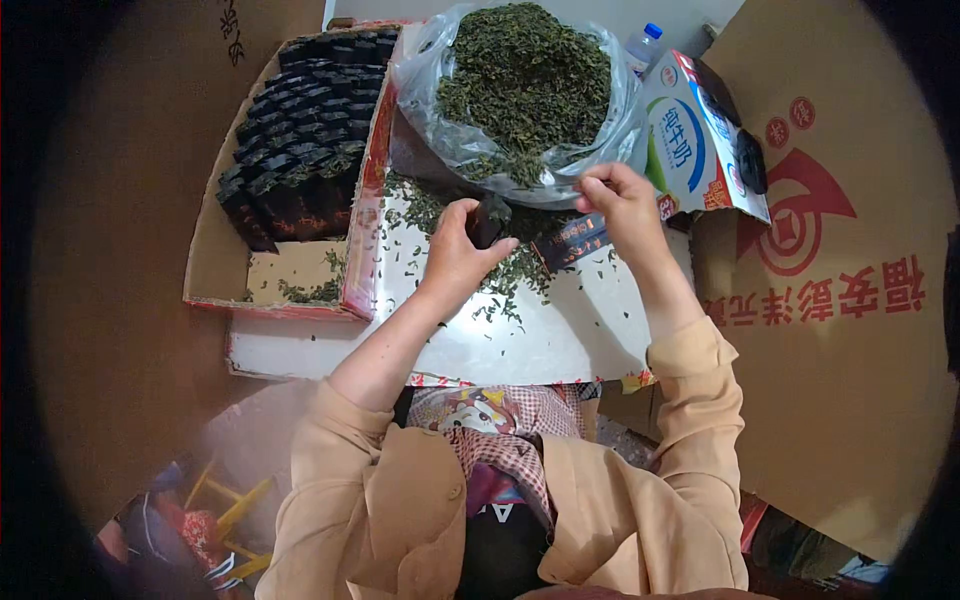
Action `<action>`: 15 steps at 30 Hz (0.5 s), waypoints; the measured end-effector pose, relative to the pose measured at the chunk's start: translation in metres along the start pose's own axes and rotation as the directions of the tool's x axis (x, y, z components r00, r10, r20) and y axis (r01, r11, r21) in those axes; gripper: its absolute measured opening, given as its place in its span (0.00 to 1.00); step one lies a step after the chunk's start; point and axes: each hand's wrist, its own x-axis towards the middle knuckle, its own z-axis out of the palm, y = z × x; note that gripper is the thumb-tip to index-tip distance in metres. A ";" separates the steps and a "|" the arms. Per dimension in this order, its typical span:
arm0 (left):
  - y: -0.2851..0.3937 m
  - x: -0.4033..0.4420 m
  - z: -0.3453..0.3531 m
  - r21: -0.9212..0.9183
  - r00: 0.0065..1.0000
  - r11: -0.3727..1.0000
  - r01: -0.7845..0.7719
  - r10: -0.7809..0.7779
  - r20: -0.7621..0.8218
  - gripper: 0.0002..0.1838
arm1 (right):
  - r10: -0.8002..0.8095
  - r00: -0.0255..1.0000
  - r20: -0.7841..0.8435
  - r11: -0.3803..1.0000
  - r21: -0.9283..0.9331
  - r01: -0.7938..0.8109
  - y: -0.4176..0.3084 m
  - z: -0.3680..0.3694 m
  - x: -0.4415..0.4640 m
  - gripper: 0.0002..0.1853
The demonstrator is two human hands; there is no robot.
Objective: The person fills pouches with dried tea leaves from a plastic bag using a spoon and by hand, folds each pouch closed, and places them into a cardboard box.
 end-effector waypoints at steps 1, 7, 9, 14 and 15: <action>-0.002 0.001 0.002 -0.001 1.000 1.000 0.002 -0.002 0.003 0.37 | 0.004 1.000 -0.001 1.000 -0.001 -0.004 -0.002 -0.003 -0.005 0.04; -0.003 0.003 0.012 0.016 0.997 0.997 -0.074 0.074 -0.001 0.31 | -0.064 0.996 0.066 0.995 -0.078 0.070 -0.004 -0.012 -0.022 0.03; -0.006 0.004 0.015 0.060 0.998 0.997 -0.042 0.039 0.041 0.37 | -0.169 0.978 0.121 0.939 -0.282 0.197 -0.007 -0.012 -0.025 0.03; -0.007 0.004 0.019 0.093 0.995 0.991 -0.095 0.094 0.019 0.36 | -0.408 0.881 0.239 0.709 -0.525 0.471 -0.022 -0.008 -0.031 0.06; -0.006 0.003 0.019 0.108 0.994 0.988 -0.113 0.113 0.012 0.36 | -0.460 0.839 0.291 0.627 -0.562 0.539 -0.024 -0.006 -0.032 0.08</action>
